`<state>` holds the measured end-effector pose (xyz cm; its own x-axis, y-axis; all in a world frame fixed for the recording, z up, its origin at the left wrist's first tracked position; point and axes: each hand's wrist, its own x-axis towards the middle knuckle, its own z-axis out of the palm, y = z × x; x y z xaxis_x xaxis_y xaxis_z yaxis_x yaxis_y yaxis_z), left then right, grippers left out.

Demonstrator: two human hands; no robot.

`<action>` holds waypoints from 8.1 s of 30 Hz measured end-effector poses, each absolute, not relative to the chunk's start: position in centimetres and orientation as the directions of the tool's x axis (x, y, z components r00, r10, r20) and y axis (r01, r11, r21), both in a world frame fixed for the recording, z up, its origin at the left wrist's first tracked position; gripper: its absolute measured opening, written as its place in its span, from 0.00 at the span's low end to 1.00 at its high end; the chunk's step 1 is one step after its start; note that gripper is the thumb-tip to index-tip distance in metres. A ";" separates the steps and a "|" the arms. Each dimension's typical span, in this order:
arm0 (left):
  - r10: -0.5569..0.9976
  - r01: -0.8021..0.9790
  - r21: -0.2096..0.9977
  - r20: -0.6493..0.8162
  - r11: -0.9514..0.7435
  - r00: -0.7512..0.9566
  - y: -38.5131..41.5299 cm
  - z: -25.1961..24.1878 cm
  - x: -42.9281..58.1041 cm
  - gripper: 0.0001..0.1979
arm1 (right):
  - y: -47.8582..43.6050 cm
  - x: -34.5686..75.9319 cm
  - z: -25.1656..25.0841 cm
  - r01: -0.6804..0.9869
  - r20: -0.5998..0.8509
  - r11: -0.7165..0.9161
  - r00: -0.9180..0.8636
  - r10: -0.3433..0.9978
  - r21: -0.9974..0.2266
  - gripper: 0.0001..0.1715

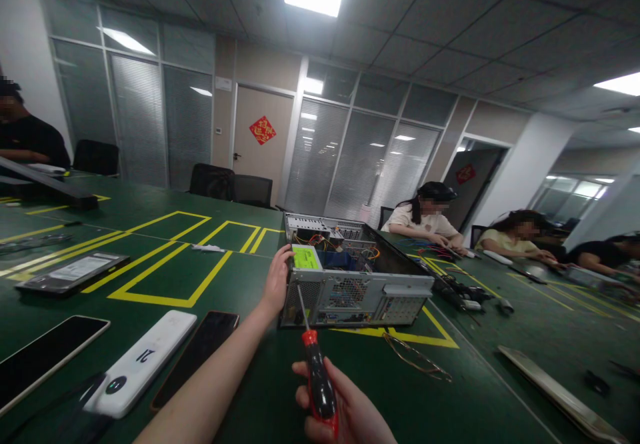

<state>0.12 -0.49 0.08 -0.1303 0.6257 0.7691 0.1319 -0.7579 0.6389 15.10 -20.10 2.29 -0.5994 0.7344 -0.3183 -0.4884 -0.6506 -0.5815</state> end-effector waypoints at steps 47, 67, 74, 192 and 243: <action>0.625 0.142 0.640 0.768 -0.755 -0.138 -0.5 0.2 0.2 0.22 | -20.4 15.4 3.3 -0.538 -0.247 -0.690 -0.673 0.698 -0.483 0.20; 0.619 0.144 0.634 0.773 -0.759 -0.139 -0.4 0.0 0.2 0.23 | -20.4 15.4 3.3 -0.593 -0.174 -0.686 -0.690 0.703 -0.421 0.19; 0.627 0.150 0.642 0.767 -0.752 -0.136 -0.6 0.2 0.1 0.22 | -20.4 14.8 3.3 -0.579 -0.276 -0.710 -0.663 0.696 -0.401 0.25; 0.622 0.155 0.636 0.772 -0.756 -0.131 -0.4 0.0 -0.1 0.22 | -21.1 15.8 4.1 -0.738 -0.418 -0.550 -0.390 0.821 -0.391 0.16; 0.619 0.149 0.634 0.773 -0.759 -0.135 -0.4 0.0 -0.1 0.22 | -21.0 15.9 4.4 -0.774 -0.412 -0.515 -0.360 0.837 -0.369 0.19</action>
<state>-0.05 -0.35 -0.04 -0.1354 0.6194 0.7733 0.1493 -0.7588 0.6339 15.86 -20.95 4.36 -0.3601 0.8371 -0.4119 -0.7737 -0.5146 -0.3695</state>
